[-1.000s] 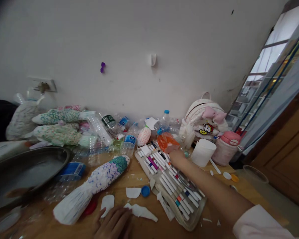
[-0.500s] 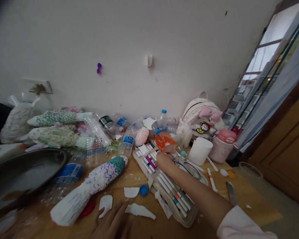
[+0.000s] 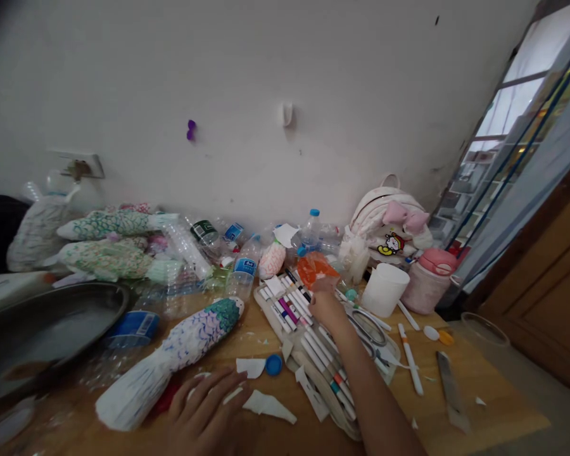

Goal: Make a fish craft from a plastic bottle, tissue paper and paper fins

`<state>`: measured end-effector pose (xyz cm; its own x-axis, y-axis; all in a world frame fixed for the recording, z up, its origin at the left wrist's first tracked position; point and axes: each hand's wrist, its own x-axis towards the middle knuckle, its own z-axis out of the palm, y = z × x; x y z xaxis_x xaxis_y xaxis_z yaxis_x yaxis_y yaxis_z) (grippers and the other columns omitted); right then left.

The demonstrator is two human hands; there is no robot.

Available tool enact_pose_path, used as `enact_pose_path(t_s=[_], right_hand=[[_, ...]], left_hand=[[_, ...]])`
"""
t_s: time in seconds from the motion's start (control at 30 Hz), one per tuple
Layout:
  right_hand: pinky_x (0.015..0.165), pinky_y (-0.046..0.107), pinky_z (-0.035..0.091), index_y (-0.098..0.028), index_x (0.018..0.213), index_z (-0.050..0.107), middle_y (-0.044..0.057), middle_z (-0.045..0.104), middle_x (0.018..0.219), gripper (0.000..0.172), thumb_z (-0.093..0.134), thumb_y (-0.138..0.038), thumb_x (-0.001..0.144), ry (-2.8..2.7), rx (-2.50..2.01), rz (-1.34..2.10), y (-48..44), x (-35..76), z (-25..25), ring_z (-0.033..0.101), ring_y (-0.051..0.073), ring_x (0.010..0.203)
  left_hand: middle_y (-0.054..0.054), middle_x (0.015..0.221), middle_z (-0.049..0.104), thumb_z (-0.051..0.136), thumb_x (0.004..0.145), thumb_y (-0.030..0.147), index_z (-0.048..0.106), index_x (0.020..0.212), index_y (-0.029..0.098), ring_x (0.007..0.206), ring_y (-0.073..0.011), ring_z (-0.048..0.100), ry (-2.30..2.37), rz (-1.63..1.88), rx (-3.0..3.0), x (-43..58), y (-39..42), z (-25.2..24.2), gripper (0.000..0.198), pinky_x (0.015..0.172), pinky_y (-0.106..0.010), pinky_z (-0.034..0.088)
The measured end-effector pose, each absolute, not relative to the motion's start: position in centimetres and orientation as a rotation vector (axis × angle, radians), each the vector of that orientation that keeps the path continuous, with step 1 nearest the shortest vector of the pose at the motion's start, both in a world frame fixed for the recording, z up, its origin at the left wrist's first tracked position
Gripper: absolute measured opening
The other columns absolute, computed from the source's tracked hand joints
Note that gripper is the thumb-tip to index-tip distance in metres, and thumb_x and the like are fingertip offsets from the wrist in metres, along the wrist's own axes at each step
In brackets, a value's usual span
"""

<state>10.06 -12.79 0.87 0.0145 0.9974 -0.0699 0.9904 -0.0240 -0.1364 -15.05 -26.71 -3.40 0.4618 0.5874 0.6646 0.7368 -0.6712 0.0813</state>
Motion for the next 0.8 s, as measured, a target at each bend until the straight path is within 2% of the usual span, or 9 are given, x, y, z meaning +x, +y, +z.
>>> enact_pose_path(t_s=[0.07,0.17,0.23,0.33,0.43,0.57,0.7,0.8], right_hand=[[0.061,0.022,0.039,-0.012,0.079,0.07,0.01,0.069,0.081,0.019,0.053,-0.018,0.074,-2.152,-2.227,0.237,-13.1,10.2,0.9,0.062,0.017,0.075],[0.065,0.027,0.041,-0.011,0.078,0.071,0.014,0.069,0.085,0.02,0.054,-0.022,0.075,-2.145,-2.262,0.183,-13.3,9.7,0.6,0.062,0.023,0.081],[0.072,0.03,0.041,-0.01,0.081,0.071,0.018,0.066,0.095,0.022,0.055,-0.023,0.075,-2.144,-2.274,0.108,-13.4,9.1,0.4,0.059,0.028,0.092],[0.077,0.034,0.04,-0.009,0.085,0.07,0.021,0.063,0.101,0.022,0.059,-0.024,0.073,-2.154,-2.276,0.045,-13.3,8.6,0.3,0.055,0.033,0.1],[0.07,0.029,0.04,-0.01,0.082,0.07,0.018,0.067,0.09,0.022,0.056,-0.024,0.073,-2.18,-2.24,0.093,-13.1,8.9,0.2,0.06,0.027,0.088],[0.056,0.023,0.034,-0.012,0.069,0.068,0.008,0.066,0.069,0.023,0.049,-0.025,0.073,-2.224,-2.111,0.23,-13.2,9.8,0.6,0.057,0.017,0.066],[0.048,0.022,0.026,-0.015,0.051,0.057,-0.001,0.05,0.048,0.022,0.048,-0.025,0.068,-2.247,-2.005,0.385,-14.1,11.9,1.9,0.044,0.011,0.051],[0.048,0.022,0.025,-0.017,0.045,0.045,-0.003,0.038,0.047,0.026,0.043,-0.028,0.068,-2.169,-1.891,0.46,-15.3,14.1,3.3,0.038,0.011,0.05]], left_hand=[[-0.002,0.113,0.062,0.044,0.077,0.023,0.054,0.112,0.027,0.108,-0.021,0.05,-1.073,-1.001,-2.597,-14.2,-25.2,-0.8,0.037,0.092,-0.037,0.034],[-0.004,0.119,0.058,0.044,0.08,0.025,0.054,0.112,0.023,0.113,-0.0227,0.047,-1.14,-0.701,-2.882,-11.8,-22.1,1.7,0.034,0.095,-0.04,0.036],[-0.008,0.119,0.058,0.046,0.08,0.024,0.054,0.113,0.019,0.113,-0.0241,0.048,-1.147,-0.601,-2.96,-10.1,-19.9,1.7,0.035,0.094,-0.041,0.038],[-0.01,0.128,0.052,0.051,0.078,0.029,0.048,0.124,0.023,0.116,-0.0276,0.047,-1.203,-0.557,-2.989,-8.3,-17.3,-0.1,0.046,0.098,-0.049,0.032],[-0.012,0.129,0.05,0.052,0.077,0.031,0.05,0.122,0.024,0.117,-0.0277,0.047,-1.327,-0.522,-3.007,-8.1,-15.9,-1.8,0.046,0.1,-0.053,0.028],[-0.01,0.123,0.057,0.052,0.076,0.027,0.058,0.112,0.022,0.113,-0.0245,0.051,-1.396,-0.561,-2.984,-8.7,-15.4,-2.1,0.036,0.102,-0.049,0.026],[-0.01,0.124,0.055,0.051,0.076,0.022,0.056,0.113,0.02,0.113,-0.0232,0.051,-1.422,-0.603,-2.948,-8.5,-15.5,-2.4,0.038,0.103,-0.046,0.024],[-0.009,0.127,0.054,0.052,0.076,0.024,0.055,0.114,0.022,0.115,-0.0227,0.049,-1.439,-0.605,-2.969,-8.4,-15.6,-2.9,0.038,0.103,-0.047,0.024]])
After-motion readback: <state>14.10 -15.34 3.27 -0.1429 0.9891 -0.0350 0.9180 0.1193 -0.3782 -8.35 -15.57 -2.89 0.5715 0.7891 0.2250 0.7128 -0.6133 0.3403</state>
